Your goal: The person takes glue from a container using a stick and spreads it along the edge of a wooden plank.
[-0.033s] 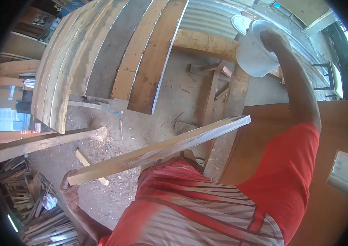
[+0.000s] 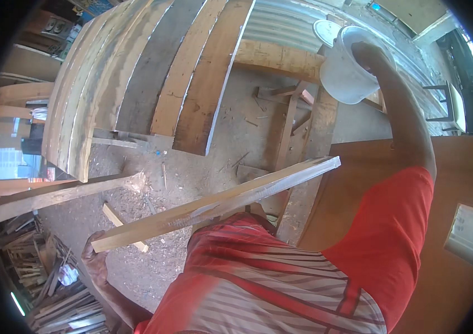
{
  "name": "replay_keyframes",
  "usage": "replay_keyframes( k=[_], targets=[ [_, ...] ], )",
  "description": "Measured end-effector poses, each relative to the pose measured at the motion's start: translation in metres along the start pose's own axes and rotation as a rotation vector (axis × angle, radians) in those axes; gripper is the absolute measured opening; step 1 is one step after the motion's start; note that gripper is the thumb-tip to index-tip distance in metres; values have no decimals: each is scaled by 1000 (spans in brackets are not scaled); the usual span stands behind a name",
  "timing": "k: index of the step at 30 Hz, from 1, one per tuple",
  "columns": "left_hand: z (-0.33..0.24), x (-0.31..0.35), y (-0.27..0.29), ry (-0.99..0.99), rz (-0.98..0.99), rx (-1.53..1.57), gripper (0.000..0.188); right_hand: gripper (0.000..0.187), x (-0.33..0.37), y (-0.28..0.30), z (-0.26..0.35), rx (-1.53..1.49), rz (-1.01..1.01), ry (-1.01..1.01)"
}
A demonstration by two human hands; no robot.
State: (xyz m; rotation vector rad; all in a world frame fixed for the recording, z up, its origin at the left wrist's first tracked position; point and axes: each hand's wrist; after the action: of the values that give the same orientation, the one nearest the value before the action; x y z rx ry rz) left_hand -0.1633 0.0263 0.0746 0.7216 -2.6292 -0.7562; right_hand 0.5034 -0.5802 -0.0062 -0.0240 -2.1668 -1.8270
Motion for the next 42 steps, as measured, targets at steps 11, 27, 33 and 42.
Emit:
replay_keyframes(
  k=[11, 27, 33, 42],
  targets=[
    [-9, -1, -2, -13, -34, -45, 44, 26, 12, 37, -10, 44, 191, 160],
    [21, -29, 4, -153, 86, 11, 42, 48, 150, -25, -114, -983, -295, -126],
    [44, -52, 5, -300, 72, -25, 38, 53, 166, -51, -80, -929, -434, -374],
    [60, -42, -3, -495, 64, 40, 44, 52, 320, 15, 68, -1037, -675, -312]
  ],
)
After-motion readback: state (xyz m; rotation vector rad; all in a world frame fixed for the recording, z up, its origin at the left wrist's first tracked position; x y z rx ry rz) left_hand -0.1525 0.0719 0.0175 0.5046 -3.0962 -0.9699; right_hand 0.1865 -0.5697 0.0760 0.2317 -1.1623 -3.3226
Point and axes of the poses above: each hand's wrist, its own x-axis away from the middle knuckle, its own y-axis out of the back of the hand, z = x × y, and after that the axes turned 1 degree about -y, right-handed
